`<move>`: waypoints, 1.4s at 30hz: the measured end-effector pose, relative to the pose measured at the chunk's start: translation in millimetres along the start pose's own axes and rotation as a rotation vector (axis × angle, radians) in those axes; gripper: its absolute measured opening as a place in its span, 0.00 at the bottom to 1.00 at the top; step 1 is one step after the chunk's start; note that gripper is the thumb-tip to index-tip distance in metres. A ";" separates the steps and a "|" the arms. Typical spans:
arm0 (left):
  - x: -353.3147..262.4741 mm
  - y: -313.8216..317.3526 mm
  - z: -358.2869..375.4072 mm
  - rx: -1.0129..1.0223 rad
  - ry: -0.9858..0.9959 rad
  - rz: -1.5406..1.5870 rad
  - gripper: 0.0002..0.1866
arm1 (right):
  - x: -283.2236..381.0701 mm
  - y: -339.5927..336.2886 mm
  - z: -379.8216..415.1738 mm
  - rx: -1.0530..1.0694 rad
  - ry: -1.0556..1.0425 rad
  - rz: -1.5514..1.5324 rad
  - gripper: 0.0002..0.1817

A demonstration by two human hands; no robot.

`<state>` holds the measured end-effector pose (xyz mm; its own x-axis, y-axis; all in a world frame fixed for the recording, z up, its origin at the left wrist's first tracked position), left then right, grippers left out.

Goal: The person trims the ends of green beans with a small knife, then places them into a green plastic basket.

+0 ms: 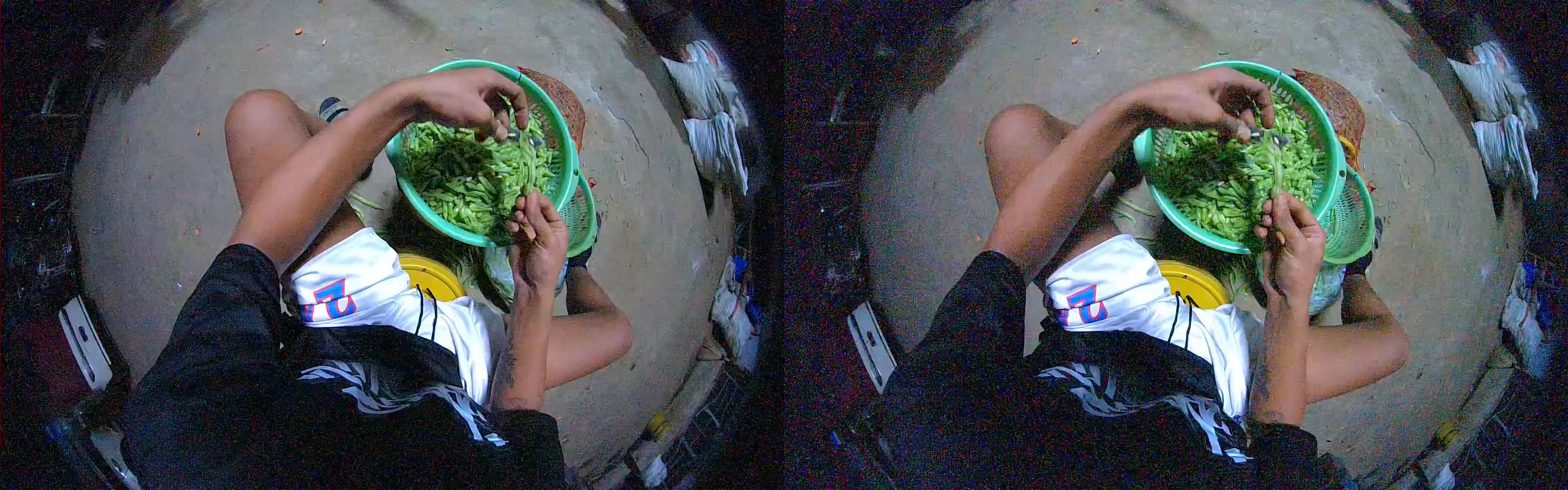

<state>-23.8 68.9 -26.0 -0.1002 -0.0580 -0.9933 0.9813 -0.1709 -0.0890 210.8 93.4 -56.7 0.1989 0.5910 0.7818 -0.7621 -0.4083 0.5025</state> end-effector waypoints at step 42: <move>-5.5 16.3 -3.4 0.032 0.069 -0.159 0.18 | -1.3 -0.4 -1.7 0.057 -0.074 -0.139 0.09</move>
<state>-6.7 69.7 -22.3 -0.2411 0.0398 -0.9697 0.9481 -0.2036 -0.2441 209.8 94.0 -58.6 0.3464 0.5924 0.7273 -0.6883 -0.3663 0.6261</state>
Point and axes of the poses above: each hand's wrist, its own z-axis away from the middle knuckle, its own y-axis out of the palm, x = y × z, the point moved 5 cm from there along -z, towards the middle knuckle, and after that the axes turned 3 degrees about -z, right-handed, at the moved point
